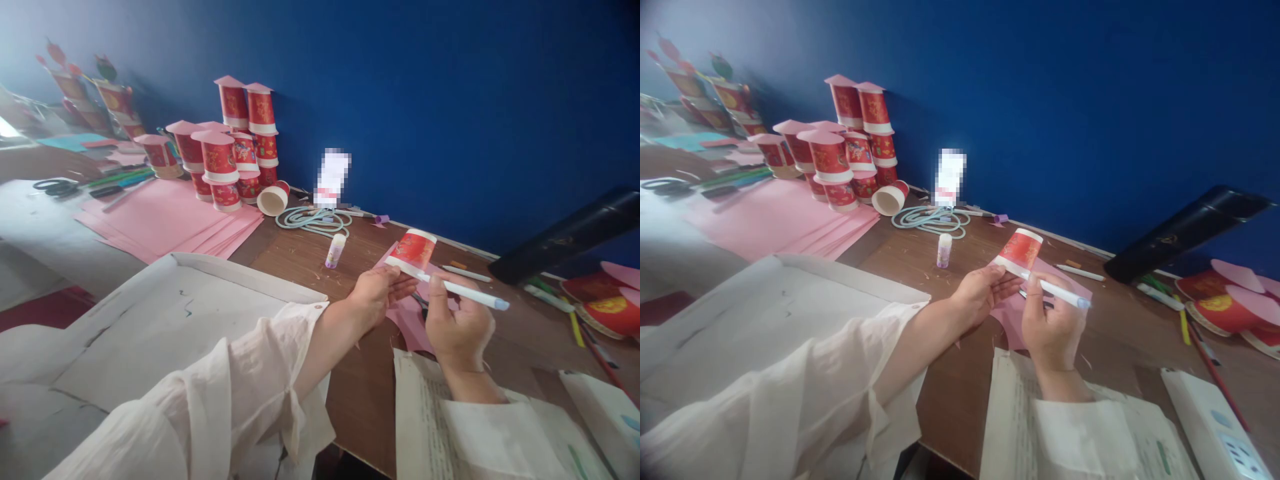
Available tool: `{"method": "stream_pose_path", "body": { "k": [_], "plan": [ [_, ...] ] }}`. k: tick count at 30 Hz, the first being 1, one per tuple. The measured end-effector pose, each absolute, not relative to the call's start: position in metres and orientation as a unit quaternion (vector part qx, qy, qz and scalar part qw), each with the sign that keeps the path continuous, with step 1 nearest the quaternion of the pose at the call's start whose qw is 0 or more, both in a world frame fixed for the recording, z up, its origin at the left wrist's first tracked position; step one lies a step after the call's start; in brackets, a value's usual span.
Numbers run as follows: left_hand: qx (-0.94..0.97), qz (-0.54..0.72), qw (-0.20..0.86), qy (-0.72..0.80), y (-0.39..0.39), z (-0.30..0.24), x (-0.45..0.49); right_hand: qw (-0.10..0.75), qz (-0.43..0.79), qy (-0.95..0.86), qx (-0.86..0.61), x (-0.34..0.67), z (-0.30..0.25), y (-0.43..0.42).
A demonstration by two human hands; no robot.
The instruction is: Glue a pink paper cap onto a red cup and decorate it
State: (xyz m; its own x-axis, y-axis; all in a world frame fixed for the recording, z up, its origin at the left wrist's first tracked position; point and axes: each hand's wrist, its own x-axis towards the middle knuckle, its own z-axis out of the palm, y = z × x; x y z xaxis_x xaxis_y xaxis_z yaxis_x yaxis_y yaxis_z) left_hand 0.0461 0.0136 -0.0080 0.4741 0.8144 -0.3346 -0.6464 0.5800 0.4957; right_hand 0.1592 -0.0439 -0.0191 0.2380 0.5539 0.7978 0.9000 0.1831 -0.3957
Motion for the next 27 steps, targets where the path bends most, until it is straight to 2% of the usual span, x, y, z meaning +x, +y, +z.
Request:
{"method": "stream_pose_path", "body": {
  "k": [20, 27],
  "plan": [
    [0.16, 0.453, 0.834, 0.271, 0.0115, -0.0087, 0.0471, 0.464, -0.21, -0.629, -0.587, 0.1608, -0.017, -0.0405],
    [0.167, 0.453, 0.831, 0.276, 0.0133, -0.0111, 0.0476, 0.472, -0.178, -0.635, -0.585, 0.1615, -0.0165, -0.0421]
  ]
}}
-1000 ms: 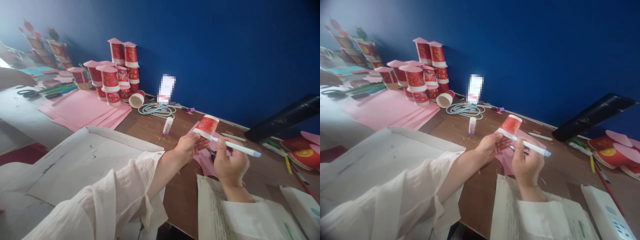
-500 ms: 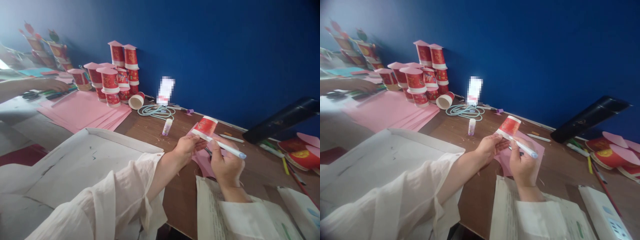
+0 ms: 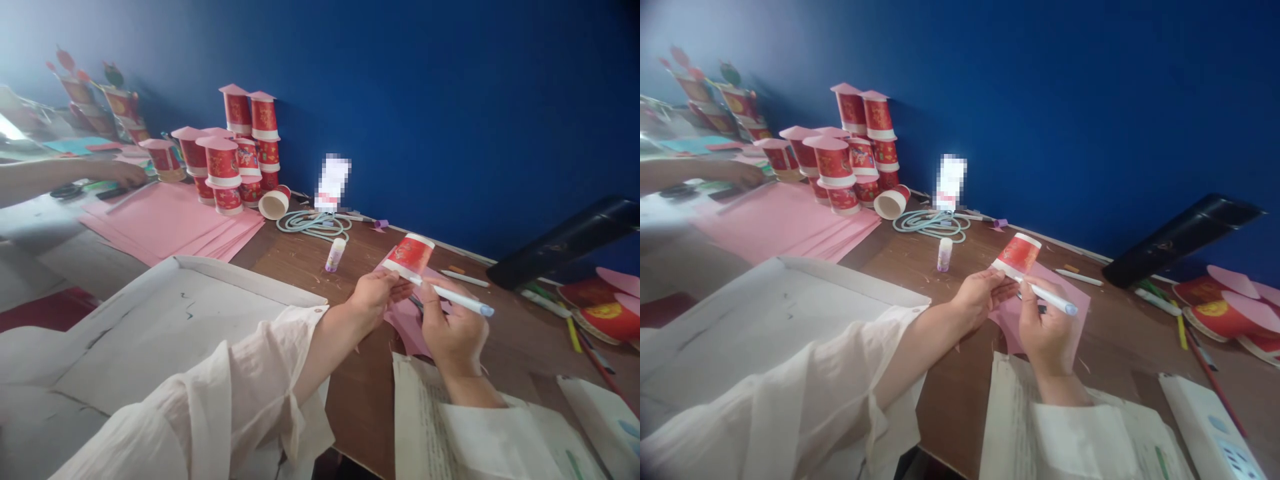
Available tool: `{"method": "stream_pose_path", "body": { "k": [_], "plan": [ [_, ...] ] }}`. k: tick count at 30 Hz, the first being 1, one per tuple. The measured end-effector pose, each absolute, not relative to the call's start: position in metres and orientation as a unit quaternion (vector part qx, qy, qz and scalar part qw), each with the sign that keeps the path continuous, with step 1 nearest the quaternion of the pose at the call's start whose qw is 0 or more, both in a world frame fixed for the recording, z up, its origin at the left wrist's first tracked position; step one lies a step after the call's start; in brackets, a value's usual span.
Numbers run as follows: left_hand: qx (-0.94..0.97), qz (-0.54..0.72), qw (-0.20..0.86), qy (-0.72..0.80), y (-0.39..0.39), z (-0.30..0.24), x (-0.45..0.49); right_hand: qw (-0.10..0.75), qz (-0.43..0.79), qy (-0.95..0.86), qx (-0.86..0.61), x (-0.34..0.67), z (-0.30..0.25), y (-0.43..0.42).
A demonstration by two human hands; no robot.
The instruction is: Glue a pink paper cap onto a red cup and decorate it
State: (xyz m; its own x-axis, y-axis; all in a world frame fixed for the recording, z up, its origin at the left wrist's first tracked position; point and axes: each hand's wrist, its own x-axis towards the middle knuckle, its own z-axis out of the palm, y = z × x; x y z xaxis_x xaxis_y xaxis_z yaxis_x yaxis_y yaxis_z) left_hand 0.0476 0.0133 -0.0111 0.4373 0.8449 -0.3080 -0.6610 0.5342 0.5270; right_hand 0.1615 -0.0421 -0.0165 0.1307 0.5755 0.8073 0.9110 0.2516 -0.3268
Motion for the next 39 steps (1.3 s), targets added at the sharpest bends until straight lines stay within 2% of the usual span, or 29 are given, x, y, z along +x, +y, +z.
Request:
{"method": "stream_pose_path", "body": {
  "k": [6, 16, 25, 29, 34, 39],
  "plan": [
    [0.161, 0.445, 0.831, 0.291, 0.015, -0.009, 0.047, 0.534, -0.197, -0.554, -0.607, 0.166, -0.018, -0.045],
    [0.174, 0.436, 0.839, 0.274, 0.011, -0.007, 0.045, 0.486, -0.171, -0.609, -0.602, 0.163, -0.02, -0.043],
    [0.209, 0.449, 0.824, 0.275, 0.014, -0.017, 0.049, 0.48, -0.126, -0.636, -0.591, 0.164, -0.018, -0.043],
    [0.215, 0.45, 0.82, 0.28, 0.016, -0.018, 0.05, 0.48, -0.177, -0.626, -0.588, 0.164, -0.018, -0.042],
    [0.211, 0.456, 0.814, 0.291, 0.016, -0.017, 0.05, 0.469, -0.149, -0.648, -0.582, 0.164, -0.017, -0.042],
    [0.208, 0.456, 0.813, 0.297, 0.016, -0.014, 0.049, 0.472, -0.194, -0.634, -0.581, 0.163, -0.018, -0.041]
  ]
}}
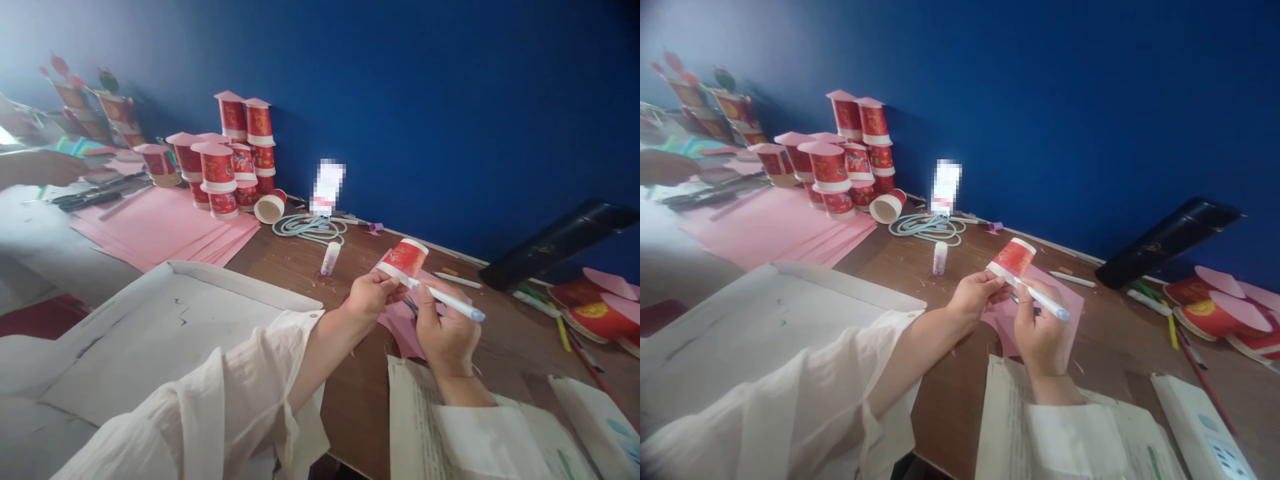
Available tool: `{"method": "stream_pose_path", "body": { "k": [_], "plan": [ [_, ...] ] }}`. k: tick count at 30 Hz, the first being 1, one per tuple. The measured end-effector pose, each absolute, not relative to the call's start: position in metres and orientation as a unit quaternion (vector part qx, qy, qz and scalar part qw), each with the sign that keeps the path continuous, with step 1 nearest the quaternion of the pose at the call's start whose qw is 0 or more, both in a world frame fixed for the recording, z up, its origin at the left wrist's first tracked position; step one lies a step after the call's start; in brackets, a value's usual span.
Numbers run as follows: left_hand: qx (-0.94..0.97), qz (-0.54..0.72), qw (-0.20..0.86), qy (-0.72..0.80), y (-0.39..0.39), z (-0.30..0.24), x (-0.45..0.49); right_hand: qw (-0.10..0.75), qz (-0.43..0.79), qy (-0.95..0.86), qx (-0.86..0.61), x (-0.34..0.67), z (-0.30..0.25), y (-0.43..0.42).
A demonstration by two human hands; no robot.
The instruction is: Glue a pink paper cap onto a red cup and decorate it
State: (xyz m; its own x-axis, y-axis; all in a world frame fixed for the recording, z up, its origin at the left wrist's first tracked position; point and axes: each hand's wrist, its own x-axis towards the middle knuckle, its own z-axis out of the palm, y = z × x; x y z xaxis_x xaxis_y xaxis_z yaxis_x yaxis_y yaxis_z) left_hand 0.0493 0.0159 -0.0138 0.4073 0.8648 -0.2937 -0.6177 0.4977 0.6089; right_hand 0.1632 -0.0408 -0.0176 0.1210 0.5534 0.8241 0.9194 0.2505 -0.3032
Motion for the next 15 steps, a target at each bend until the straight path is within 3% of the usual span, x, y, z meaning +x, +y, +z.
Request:
{"method": "stream_pose_path", "body": {
  "k": [15],
  "plan": [
    [0.181, 0.451, 0.827, 0.284, 0.012, -0.0136, 0.0488, 0.51, -0.21, -0.579, -0.601, 0.1677, -0.0216, -0.0442]
  ]
}}
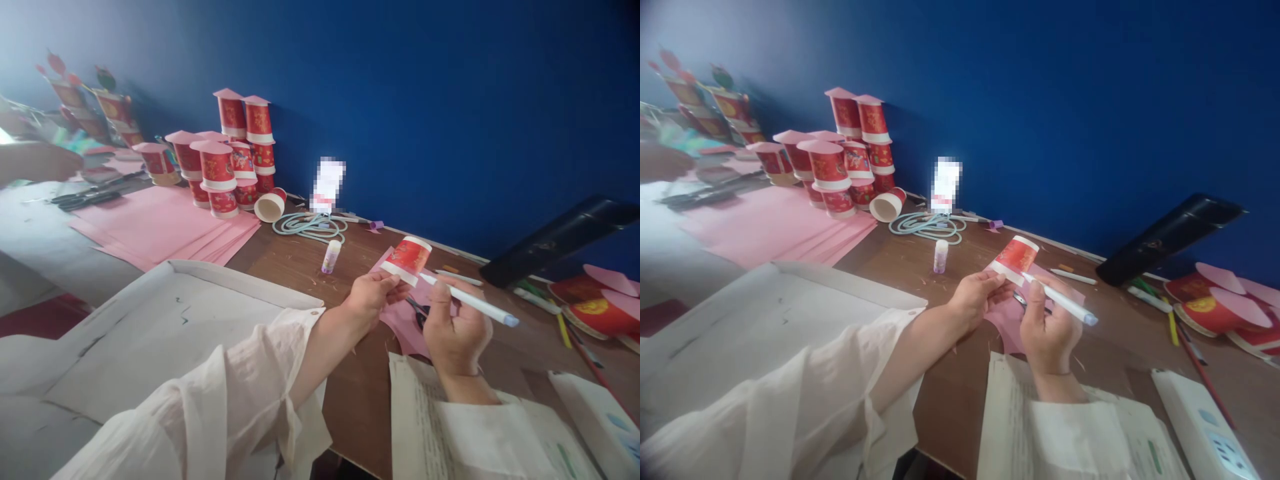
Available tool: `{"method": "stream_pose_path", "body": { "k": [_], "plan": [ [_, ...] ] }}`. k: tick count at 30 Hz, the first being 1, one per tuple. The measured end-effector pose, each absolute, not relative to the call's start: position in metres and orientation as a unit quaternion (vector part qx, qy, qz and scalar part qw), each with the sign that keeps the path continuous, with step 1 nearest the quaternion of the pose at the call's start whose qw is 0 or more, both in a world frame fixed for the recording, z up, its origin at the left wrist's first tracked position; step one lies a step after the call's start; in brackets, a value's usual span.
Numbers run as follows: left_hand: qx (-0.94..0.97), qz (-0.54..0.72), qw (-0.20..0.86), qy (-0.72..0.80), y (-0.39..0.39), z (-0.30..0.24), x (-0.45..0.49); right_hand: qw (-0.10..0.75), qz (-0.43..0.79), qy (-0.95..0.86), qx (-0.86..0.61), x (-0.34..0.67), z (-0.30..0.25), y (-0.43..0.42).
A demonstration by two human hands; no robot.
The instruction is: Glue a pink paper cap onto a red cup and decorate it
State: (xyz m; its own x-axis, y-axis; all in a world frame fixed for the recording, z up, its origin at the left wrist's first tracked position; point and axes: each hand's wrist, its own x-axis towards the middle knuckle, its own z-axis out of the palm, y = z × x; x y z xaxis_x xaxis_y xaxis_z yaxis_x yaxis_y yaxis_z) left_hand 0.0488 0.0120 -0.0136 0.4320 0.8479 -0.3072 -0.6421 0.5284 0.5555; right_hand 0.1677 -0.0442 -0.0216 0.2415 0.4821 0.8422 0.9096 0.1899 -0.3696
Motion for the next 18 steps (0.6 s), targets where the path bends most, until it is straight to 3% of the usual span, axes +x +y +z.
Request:
{"method": "stream_pose_path", "body": {
  "k": [18],
  "plan": [
    [0.217, 0.448, 0.819, 0.285, 0.0139, -0.0144, 0.0485, 0.474, -0.174, -0.619, -0.602, 0.1661, -0.019, -0.0408]
  ]
}}
